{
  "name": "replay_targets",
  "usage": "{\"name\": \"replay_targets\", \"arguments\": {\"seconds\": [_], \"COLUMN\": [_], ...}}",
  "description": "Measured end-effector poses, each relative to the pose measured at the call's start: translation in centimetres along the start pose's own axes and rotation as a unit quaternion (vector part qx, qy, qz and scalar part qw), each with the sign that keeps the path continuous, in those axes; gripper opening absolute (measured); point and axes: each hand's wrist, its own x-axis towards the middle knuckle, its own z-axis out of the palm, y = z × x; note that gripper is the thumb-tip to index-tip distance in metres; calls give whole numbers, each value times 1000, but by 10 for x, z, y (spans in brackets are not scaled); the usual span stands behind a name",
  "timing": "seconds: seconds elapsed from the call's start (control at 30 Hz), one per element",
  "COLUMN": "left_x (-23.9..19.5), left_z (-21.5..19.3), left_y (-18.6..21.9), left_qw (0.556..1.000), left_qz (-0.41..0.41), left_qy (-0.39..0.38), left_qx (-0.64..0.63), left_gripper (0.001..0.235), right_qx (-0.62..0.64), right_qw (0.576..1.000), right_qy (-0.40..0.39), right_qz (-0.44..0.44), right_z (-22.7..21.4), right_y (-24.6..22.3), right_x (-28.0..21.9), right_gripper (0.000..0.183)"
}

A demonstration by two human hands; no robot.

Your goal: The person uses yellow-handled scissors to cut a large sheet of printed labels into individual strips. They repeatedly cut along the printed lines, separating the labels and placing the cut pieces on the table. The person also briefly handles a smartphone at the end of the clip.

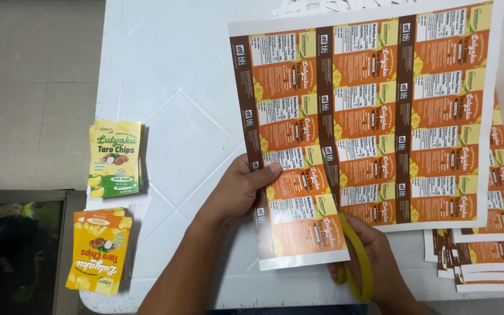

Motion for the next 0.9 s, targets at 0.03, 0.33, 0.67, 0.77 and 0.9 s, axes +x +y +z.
{"name": "replay_targets", "arguments": {"seconds": [0.03,0.33,0.67,0.77,0.9], "left_x": [0,-1,9,17,25], "left_z": [0,2,14,12,4], "left_y": [-1,1,41,38,34], "left_qw": [1000,999,994,991,996], "left_qz": [10,-14,28,36,52], "left_qy": [-10,13,100,123,74], "left_qx": [-15,-29,44,41,29], "left_gripper": [35,38,49,41,35], "right_qx": [6,1,-78,-74,-72], "right_qw": [1000,996,996,987,994], "right_qy": [16,-58,31,93,62], "right_qz": [25,-74,35,110,51], "right_z": [0,-2,-1,0,16], "right_y": [1,7,-4,-12,-33], "right_x": [1,0,-19,-20,-7], "right_gripper": [40,42,71,62,51]}}
